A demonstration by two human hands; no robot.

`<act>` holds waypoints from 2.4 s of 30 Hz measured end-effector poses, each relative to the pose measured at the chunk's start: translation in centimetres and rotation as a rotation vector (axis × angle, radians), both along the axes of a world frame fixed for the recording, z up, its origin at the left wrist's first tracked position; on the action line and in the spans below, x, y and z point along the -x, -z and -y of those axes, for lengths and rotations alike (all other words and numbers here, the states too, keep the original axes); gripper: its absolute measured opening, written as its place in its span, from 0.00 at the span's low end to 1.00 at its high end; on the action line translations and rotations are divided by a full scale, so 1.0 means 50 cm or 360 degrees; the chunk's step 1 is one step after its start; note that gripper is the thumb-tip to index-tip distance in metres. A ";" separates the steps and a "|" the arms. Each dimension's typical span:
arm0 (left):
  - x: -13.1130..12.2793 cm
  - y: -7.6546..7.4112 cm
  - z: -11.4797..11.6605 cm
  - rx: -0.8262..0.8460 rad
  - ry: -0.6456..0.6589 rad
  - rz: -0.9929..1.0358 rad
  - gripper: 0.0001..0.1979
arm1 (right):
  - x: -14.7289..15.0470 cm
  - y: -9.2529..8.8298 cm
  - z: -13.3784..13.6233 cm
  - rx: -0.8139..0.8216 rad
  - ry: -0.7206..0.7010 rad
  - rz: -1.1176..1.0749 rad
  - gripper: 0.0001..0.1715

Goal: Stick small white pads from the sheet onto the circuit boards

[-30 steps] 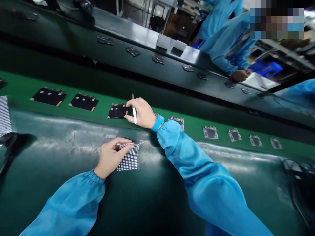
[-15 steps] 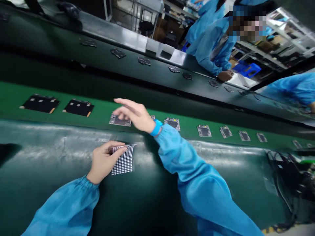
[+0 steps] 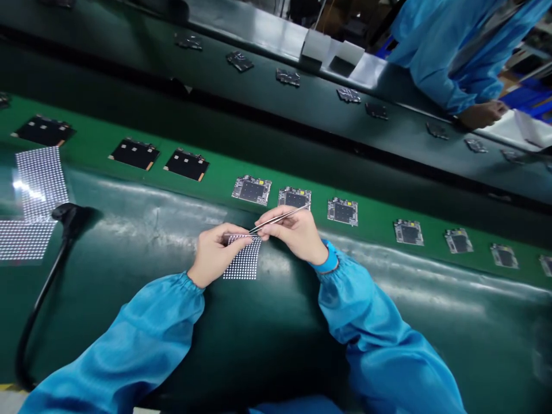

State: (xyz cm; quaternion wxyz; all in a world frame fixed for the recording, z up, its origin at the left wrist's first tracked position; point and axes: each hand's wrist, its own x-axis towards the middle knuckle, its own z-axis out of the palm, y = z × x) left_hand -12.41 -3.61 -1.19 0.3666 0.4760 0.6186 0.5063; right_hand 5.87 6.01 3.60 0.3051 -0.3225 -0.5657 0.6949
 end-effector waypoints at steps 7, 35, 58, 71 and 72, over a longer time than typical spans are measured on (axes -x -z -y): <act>-0.001 -0.002 0.000 0.0010 -0.0002 0.0027 0.05 | 0.005 -0.012 0.010 -0.0112 0.0035 0.0081 0.11; 0.000 -0.005 0.001 0.0012 -0.0033 -0.0093 0.05 | 0.041 0.091 -0.201 -0.0205 0.0532 0.0301 0.11; 0.001 0.003 0.006 0.0010 -0.0045 -0.0080 0.06 | -0.011 0.112 -0.208 -0.0203 0.0592 0.0334 0.08; 0.002 0.001 0.005 -0.0004 -0.0037 -0.0079 0.06 | -0.042 0.118 -0.209 -0.0229 0.0621 0.0405 0.13; 0.002 0.002 0.005 -0.0005 -0.0037 -0.0079 0.06 | -0.045 0.119 -0.208 -0.0232 0.0620 0.0411 0.12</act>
